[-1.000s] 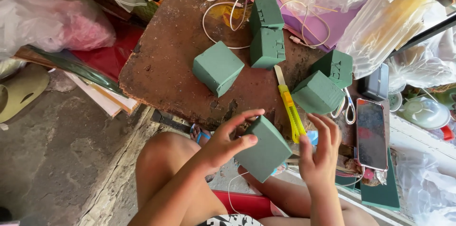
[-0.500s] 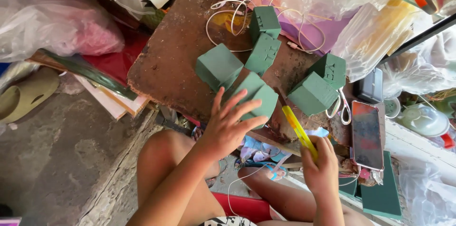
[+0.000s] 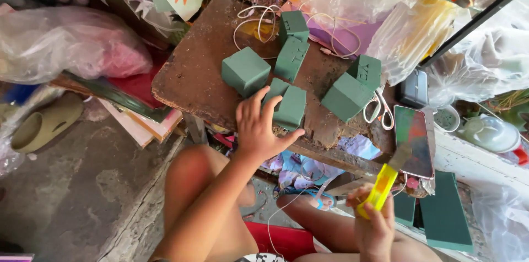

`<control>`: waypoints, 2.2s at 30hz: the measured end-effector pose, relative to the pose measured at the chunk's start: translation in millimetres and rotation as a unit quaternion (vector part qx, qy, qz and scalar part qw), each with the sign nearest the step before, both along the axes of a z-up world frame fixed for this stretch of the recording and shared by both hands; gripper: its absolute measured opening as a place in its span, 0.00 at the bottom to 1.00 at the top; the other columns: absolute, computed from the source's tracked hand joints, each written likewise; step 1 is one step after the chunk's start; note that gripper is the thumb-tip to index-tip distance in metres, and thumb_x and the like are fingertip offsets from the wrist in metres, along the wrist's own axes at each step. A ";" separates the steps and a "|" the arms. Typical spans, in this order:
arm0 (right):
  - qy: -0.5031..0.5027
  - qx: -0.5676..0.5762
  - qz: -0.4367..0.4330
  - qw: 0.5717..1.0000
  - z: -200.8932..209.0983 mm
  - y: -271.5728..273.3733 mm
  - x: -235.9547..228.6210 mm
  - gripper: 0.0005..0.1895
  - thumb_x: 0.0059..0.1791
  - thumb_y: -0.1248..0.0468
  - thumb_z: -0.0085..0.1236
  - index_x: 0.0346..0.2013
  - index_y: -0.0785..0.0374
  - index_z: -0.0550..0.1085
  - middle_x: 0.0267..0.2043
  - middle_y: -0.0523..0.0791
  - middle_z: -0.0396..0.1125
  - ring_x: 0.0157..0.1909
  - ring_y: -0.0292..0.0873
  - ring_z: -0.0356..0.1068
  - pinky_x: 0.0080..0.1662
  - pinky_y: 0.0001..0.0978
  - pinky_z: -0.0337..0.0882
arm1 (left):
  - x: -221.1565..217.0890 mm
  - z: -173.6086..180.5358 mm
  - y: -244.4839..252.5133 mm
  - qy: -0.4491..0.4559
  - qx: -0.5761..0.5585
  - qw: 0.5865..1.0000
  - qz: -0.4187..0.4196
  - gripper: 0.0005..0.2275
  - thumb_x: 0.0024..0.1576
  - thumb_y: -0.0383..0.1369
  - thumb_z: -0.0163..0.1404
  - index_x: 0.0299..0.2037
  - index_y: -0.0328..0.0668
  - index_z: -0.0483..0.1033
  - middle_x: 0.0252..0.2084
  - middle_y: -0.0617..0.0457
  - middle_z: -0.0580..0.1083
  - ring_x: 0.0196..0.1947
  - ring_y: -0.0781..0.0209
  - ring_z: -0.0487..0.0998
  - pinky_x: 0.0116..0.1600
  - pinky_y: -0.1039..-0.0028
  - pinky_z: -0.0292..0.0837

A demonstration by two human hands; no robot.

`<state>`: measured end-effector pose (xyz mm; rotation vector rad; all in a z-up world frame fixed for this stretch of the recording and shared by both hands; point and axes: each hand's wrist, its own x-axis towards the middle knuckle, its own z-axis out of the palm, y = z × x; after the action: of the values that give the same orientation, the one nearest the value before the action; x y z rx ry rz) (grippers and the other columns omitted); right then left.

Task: The person carves letters and shapes into green foam blocks using a yellow utility knife. They hold the blocks with one hand and carefully cut into the surface to create raised lettering and patterns, then place the finished pieces on a cluttered wooden table.

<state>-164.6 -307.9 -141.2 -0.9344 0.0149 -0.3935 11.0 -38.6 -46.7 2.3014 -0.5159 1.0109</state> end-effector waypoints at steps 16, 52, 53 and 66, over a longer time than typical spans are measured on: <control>0.003 -0.063 0.036 0.997 -35.1 46.7 -10.2 0.07 0.50 0.67 0.57 0.38 0.59 0.67 0.32 0.49 0.66 0.32 0.45 0.67 0.40 0.39 0.69 | 88.0 10.2 45.7 0.188 -0.037 0.980 -0.047 0.25 0.54 0.30 0.58 0.63 0.48 0.66 0.73 0.37 0.47 0.72 0.31 0.54 0.67 0.45 0.61; 0.124 0.015 0.124 0.984 -92.5 24.6 -14.3 0.07 0.54 0.63 0.51 0.39 0.66 0.70 0.29 0.50 0.61 0.24 0.43 0.61 0.31 0.34 0.64 | 92.1 30.3 32.6 0.268 -0.228 0.917 -0.187 0.46 0.46 0.53 0.59 0.72 0.54 0.45 0.74 0.43 0.44 0.67 0.45 0.65 0.60 0.57 0.73; 0.146 0.004 0.120 0.982 -92.8 24.8 -14.5 0.08 0.54 0.62 0.50 0.40 0.65 0.70 0.29 0.50 0.61 0.25 0.44 0.61 0.32 0.35 0.65 | 88.8 30.6 32.6 0.284 -0.234 0.911 -0.185 0.44 0.45 0.48 0.61 0.71 0.56 0.48 0.72 0.43 0.50 0.64 0.48 0.69 0.58 0.61 0.74; 0.247 -0.028 0.117 0.962 -99.4 23.1 -11.6 0.07 0.54 0.64 0.50 0.40 0.66 0.69 0.26 0.52 0.63 0.24 0.47 0.63 0.32 0.38 0.65 | 45.2 44.8 31.5 0.355 -0.173 0.911 -0.117 0.35 0.40 0.38 0.66 0.59 0.50 0.61 0.53 0.54 0.70 0.50 0.61 0.75 0.51 0.69 0.72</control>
<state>-176.2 -284.8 -240.6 -1.0582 0.3471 0.0668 56.2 -7.1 -1.9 2.0282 -0.2640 0.0926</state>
